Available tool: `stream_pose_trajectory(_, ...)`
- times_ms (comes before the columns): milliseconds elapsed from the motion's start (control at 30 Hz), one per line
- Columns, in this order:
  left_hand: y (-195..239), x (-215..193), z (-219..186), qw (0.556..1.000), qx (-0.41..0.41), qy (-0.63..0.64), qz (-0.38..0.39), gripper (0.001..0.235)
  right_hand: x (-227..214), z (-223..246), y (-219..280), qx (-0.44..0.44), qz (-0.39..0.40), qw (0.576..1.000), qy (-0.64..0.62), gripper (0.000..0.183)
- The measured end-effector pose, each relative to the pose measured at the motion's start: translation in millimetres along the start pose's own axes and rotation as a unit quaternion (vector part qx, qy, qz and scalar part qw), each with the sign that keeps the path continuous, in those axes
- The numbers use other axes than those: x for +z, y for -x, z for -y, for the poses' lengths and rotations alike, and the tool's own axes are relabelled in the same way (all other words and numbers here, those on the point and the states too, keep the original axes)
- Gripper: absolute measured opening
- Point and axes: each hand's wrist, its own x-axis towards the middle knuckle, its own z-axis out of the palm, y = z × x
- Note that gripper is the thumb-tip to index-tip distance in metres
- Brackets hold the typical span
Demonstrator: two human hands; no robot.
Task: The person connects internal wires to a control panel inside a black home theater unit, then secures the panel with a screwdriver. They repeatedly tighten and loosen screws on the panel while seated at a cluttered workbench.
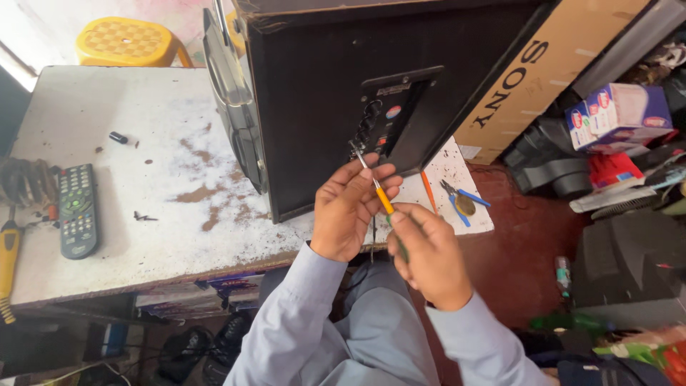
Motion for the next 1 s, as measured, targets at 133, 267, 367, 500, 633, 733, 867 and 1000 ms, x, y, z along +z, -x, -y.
stream_pose_trajectory(133,-4.1,-3.0,-1.3,1.000,-0.013,-0.028,-0.001,0.026,-10.5,1.2,-6.3,0.169,0.112,0.936,-0.289,0.025)
stream_pose_trajectory(267,-9.5,-4.6,2.1,0.999,-0.008,-0.010,-0.032,0.023,-0.7,-4.9,10.8,-0.052,-0.019,0.998,0.039,0.027)
stream_pose_trajectory(367,-11.8,-5.3,7.1,0.998,-0.012,0.011,-0.060,0.023,8.0,-12.1,27.3,-0.292,-0.129,0.913,0.254,0.026)
stream_pose_trajectory(500,-11.6,-7.2,6.5,0.999,-0.012,0.023,-0.039,0.023,13.1,-11.7,22.5,-0.145,-0.119,0.974,0.130,0.026)
stream_pose_trajectory(633,-12.3,-10.7,0.3,0.999,-0.039,0.026,-0.007,0.024,5.5,3.1,11.9,0.107,0.008,0.981,-0.160,0.026)
stream_pose_trajectory(733,-16.3,-11.3,0.1,0.999,-0.048,0.016,-0.016,0.022,5.4,9.2,15.3,0.054,-0.002,0.998,-0.041,0.026)
stream_pose_trajectory(867,-19.7,-9.7,5.5,0.998,-0.036,0.014,-0.045,0.021,13.6,1.9,22.5,-0.302,-0.140,0.914,0.232,0.026)
stream_pose_trajectory(1000,-16.4,-12.7,9.0,0.999,-0.021,0.013,-0.038,0.020,10.4,-10.2,14.9,-0.021,-0.115,0.993,-0.015,0.023)
